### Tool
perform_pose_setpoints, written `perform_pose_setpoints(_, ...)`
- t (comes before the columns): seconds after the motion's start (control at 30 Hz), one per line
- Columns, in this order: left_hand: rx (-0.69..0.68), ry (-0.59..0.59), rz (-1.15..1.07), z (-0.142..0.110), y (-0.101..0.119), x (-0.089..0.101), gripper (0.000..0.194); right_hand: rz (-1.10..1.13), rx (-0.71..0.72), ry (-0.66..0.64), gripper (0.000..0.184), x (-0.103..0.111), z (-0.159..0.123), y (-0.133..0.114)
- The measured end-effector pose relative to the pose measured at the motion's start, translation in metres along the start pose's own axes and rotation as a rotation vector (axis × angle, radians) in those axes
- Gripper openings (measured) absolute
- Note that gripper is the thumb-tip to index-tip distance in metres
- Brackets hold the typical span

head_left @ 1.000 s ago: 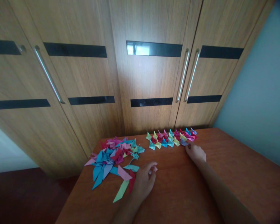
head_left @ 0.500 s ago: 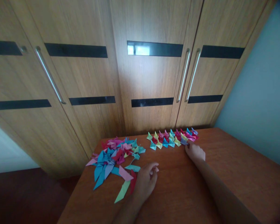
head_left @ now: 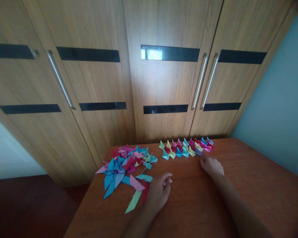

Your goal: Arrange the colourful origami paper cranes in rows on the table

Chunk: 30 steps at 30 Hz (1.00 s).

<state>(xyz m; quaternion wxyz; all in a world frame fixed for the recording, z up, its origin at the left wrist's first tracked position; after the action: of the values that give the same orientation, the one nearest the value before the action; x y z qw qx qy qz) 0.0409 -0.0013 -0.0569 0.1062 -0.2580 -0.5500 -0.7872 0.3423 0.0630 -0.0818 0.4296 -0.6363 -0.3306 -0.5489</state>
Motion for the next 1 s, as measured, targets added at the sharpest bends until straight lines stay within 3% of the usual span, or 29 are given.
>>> perform_pose_setpoints(0.13, -0.021, -0.007, 0.018, 0.0, 0.003, 0.0, 0.034, -0.054, 0.102, -0.07, 0.033, -0.002, -0.019, -0.028)
perform_pose_setpoints(0.33, -0.037, 0.106, 0.067, 0.001, 0.006, 0.01, 0.029, -0.014, 0.415, -0.127, 0.026, -0.011, -0.065, -0.113)
perform_pose_setpoints(0.43, -0.081, 0.243, 0.146, 0.006, 0.012, 0.039, 0.026, -0.005, 0.448, -0.093, 0.027, -0.014, -0.078, -0.135)
perform_pose_setpoints(0.57, -0.078, 0.481, 0.339, 0.017, 0.012, 0.104, 0.023, 0.01, 0.401, -0.046, 0.027, -0.015, -0.082, -0.134)
perform_pose_setpoints(0.63, -0.011, 0.507, 0.512, 0.029, 0.006, 0.13, 0.025, 0.032, 0.402, -0.032, 0.025, -0.015, -0.083, -0.131)
perform_pose_setpoints(0.77, 0.133, 0.277, 0.826, 0.062, -0.014, 0.147, 0.03, 0.075, 0.394, -0.001, 0.023, -0.014, -0.083, -0.126)
perform_pose_setpoints(1.0, 0.204, 0.109, 0.931, 0.085, -0.033, 0.132, 0.031, 0.221, 0.411, 0.011, 0.019, -0.014, -0.079, -0.121)
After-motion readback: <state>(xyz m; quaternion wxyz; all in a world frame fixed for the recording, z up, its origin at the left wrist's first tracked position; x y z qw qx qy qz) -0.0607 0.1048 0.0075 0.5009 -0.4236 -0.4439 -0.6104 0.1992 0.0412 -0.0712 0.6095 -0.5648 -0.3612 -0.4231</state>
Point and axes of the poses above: each hand's wrist, its own z-axis towards the middle knuckle, its own x-axis out of the back of the hand, y = z × x, the point moved 7 cm from there along z, towards the middle knuckle, and after that the axes turned 2 degrees about x, right-handed, at the moved point
